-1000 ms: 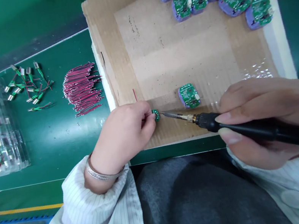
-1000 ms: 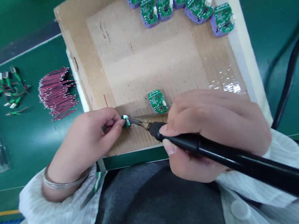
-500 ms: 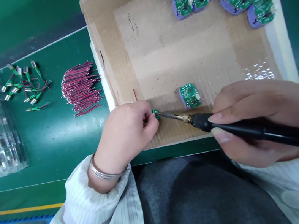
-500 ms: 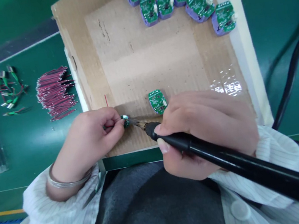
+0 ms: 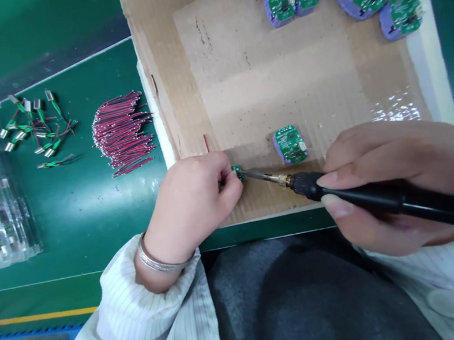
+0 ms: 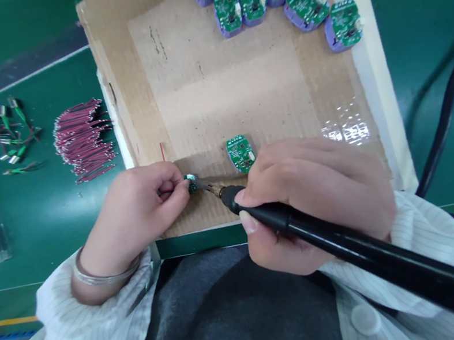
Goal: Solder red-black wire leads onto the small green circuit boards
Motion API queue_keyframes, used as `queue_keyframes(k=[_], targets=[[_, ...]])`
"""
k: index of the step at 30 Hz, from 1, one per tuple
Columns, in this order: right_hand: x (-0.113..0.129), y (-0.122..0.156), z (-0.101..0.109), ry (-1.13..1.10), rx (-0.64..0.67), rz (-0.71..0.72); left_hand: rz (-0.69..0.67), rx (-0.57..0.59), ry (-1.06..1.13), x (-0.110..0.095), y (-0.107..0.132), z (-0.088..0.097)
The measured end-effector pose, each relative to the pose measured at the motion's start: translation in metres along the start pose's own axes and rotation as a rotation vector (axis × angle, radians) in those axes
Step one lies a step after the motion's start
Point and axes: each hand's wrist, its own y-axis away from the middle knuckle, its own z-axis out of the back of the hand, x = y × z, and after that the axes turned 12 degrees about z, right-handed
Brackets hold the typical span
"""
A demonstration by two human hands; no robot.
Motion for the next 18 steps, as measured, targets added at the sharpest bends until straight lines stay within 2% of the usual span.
queue_keyframes(k=[4,10,15,18], targets=[[-0.002,0.001,0.003,0.004,0.016,0.067,0.009,0.012,0.001,0.000,0.000,0.000],[-0.003,0.013,0.004,0.025,0.018,-0.091,0.012,0.013,-0.005,-0.001,0.000,0.000],[-0.001,0.014,0.007,0.017,-0.010,-0.055,0.019,0.018,-0.013,-0.001,0.000,0.001],[-0.001,0.016,0.009,0.019,0.005,-0.080,0.027,0.022,-0.008,-0.002,0.000,0.002]])
